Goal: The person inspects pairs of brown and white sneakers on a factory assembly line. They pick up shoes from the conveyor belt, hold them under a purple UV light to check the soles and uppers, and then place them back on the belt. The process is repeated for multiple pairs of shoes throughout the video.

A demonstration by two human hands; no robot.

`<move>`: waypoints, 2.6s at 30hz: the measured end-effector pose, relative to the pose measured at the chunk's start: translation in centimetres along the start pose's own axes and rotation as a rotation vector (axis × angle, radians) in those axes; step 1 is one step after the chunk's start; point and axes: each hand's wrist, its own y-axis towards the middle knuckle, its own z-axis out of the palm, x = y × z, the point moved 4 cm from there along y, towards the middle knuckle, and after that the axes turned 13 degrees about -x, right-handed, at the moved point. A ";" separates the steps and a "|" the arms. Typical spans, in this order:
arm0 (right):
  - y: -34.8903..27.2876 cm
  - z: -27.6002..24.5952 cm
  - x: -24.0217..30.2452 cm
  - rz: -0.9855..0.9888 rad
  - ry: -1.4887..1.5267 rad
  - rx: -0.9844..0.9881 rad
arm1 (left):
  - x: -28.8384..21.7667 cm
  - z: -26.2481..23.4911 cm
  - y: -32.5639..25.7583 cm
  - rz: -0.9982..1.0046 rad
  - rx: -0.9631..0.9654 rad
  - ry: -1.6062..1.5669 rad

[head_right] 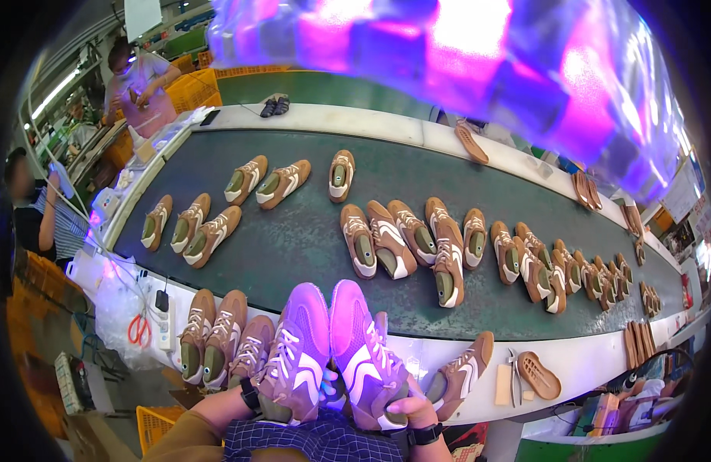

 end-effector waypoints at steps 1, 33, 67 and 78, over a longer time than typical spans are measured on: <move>0.1 0.2 0.7 -0.058 -0.099 0.010 | -0.4 -0.2 0.1 0.019 0.002 -0.029; 3.5 0.3 1.7 -0.176 0.162 -0.181 | -2.7 5.7 2.0 0.363 -0.190 0.283; 2.4 -0.5 0.8 -0.267 0.452 -0.551 | -1.6 1.9 2.0 0.552 -0.584 0.005; 2.1 -0.9 0.6 -0.265 0.398 -0.568 | -1.2 1.6 1.8 0.574 -0.580 0.057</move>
